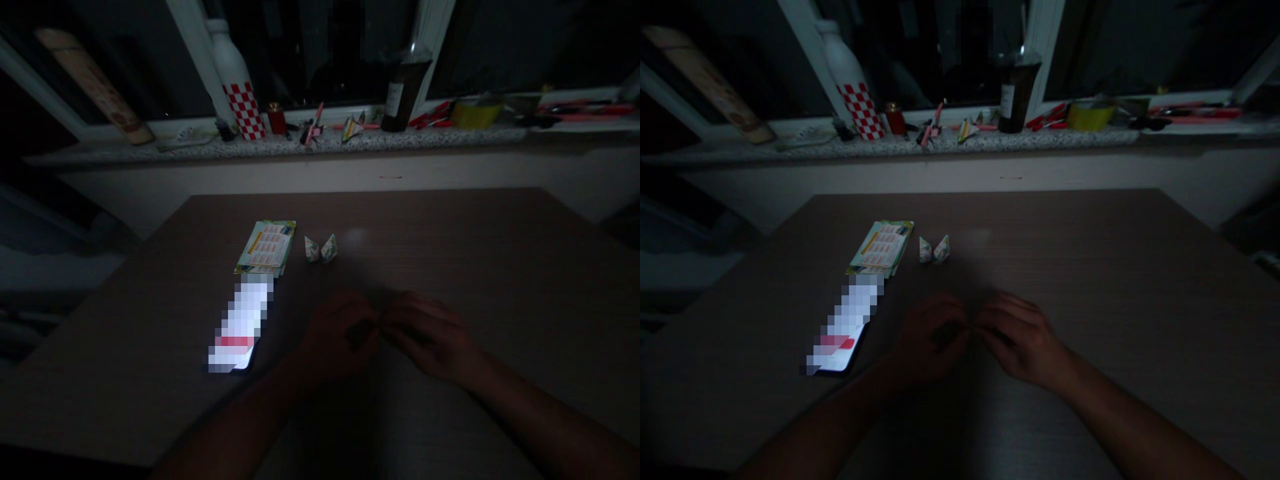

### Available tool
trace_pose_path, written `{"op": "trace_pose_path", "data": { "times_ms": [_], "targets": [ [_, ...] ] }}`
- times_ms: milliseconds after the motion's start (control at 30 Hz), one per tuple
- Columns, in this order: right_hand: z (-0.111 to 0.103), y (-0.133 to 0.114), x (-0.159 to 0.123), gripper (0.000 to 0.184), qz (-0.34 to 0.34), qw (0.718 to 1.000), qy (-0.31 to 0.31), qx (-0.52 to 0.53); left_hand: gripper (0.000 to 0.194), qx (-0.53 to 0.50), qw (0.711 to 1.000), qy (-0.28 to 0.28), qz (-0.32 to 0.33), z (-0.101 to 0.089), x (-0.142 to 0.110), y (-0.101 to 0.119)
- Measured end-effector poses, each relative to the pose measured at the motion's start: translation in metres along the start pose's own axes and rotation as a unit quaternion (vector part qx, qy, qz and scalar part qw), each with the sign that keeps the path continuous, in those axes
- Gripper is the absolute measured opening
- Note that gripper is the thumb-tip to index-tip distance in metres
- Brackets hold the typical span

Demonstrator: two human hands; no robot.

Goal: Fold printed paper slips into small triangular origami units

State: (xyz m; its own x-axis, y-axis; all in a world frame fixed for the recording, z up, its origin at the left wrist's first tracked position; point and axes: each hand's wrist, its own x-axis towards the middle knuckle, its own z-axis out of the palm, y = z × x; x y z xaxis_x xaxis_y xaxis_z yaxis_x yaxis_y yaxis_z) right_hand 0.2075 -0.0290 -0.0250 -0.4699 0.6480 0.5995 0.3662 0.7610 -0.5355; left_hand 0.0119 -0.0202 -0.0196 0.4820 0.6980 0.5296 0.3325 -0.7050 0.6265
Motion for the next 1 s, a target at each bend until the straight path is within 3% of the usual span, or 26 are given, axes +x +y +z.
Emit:
{"op": "trace_pose_path", "data": {
  "times_ms": [233,400,867,1000],
  "targets": [
    [-0.002,-0.003,0.0,0.016,-0.038,0.998,-0.026,-0.03,0.007,0.04,0.998,-0.042,0.026,-0.003,0.003,-0.001],
    [-0.001,-0.006,0.001,0.019,-0.046,0.998,-0.007,-0.034,0.005,0.053,0.997,-0.057,0.027,-0.009,0.003,-0.002],
    [-0.008,-0.013,0.005,0.019,-0.008,0.997,0.08,-0.02,0.003,0.013,0.999,0.017,-0.033,-0.024,0.002,0.002],
    [-0.005,-0.013,0.003,0.019,0.016,0.994,0.104,-0.003,0.015,-0.016,0.998,0.007,-0.065,-0.021,0.001,0.004]
  ]
}}
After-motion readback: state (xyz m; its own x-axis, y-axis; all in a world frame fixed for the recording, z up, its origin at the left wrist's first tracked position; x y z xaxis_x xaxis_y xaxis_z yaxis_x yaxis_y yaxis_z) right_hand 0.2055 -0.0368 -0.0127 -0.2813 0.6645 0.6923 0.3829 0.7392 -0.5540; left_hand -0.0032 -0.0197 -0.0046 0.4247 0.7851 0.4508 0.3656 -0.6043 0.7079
